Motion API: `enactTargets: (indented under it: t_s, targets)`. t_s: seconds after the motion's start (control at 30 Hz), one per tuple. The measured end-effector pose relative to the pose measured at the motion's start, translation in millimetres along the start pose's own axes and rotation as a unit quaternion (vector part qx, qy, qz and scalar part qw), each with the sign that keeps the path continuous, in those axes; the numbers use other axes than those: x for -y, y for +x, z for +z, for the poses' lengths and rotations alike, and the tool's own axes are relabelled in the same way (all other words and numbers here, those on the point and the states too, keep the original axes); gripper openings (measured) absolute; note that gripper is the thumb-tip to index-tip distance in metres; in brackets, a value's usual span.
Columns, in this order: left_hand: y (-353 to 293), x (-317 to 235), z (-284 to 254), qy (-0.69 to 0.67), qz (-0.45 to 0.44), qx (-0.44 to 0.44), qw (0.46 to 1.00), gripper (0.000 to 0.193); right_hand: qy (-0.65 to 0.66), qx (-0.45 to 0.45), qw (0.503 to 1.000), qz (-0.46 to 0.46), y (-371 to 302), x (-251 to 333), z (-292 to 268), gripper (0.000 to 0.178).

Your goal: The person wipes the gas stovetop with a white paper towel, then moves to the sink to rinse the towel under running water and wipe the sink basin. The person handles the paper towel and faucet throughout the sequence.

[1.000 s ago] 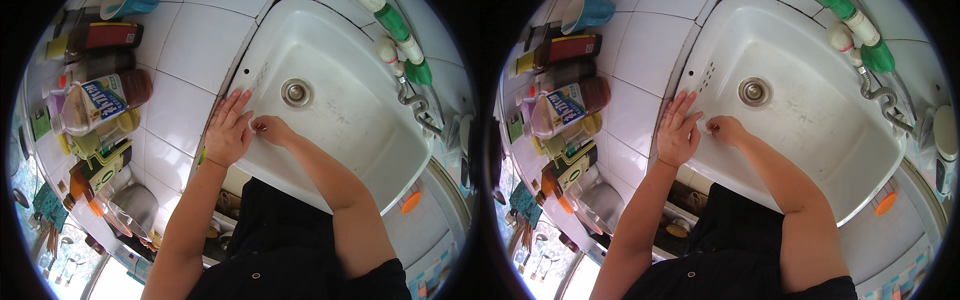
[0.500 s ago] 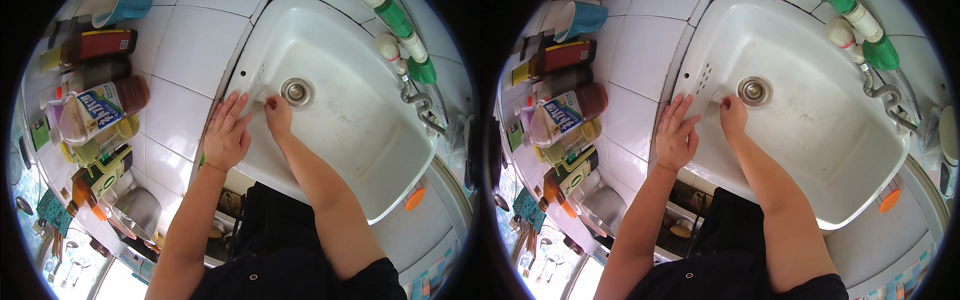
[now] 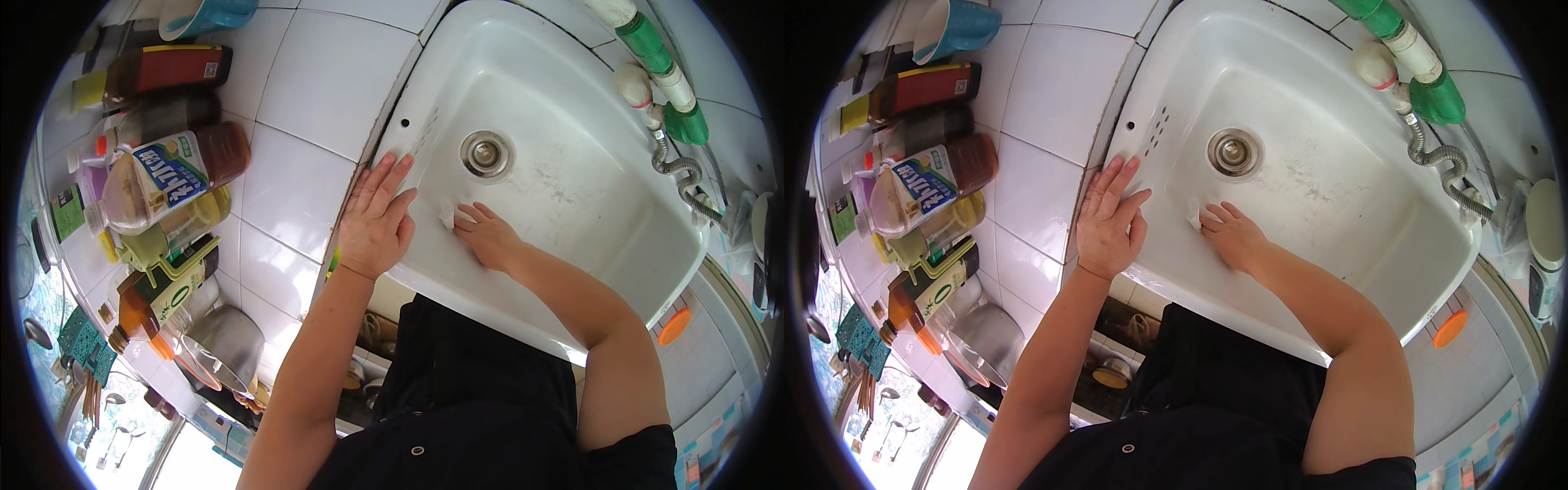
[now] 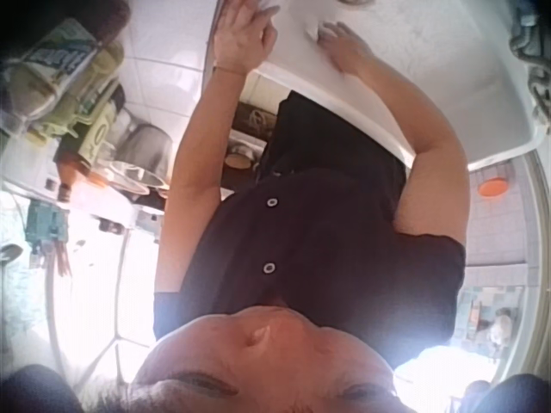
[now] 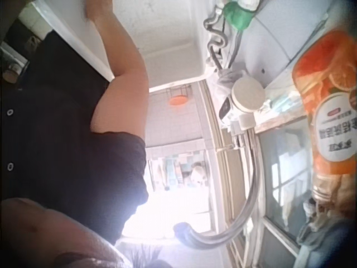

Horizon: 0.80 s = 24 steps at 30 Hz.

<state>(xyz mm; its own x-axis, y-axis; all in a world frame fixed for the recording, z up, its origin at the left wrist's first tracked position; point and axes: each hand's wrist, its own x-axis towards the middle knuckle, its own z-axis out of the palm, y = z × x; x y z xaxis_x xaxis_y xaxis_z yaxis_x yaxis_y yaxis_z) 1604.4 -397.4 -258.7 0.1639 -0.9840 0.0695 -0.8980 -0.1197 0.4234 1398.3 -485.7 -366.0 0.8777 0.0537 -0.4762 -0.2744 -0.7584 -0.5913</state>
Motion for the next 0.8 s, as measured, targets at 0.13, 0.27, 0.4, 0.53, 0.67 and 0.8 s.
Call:
enactTargets:
  t_s: [0.13,0.27,0.4,0.53,0.67,0.8]
  targets:
    - [2,-1,-1,-0.004,-0.001,0.0,1.0,0.022,-0.081,-0.015,0.996,-0.026,37,5,-14,0.042]
    - [5,-1,0,0.004,0.0,-0.002,1.0,0.022,-0.076,0.016,0.994,-0.077,41,-11,-15,0.046]
    - [2,1,1,0.006,-0.001,-0.004,1.0,0.022,-0.139,0.055,0.987,-0.061,-26,-19,2,0.048]
    - [0,1,4,-0.001,-0.008,-0.008,1.0,0.022,-0.144,0.101,0.983,-0.043,-127,-54,30,0.053]
    - [-1,-1,1,-0.002,-0.01,-0.01,1.0,0.022,-0.151,0.117,0.981,-0.04,-129,-52,29,0.054]
    - [1,-1,0,-0.001,-0.008,-0.007,1.0,0.022,-0.131,0.079,0.987,-0.047,-49,-21,4,0.05]
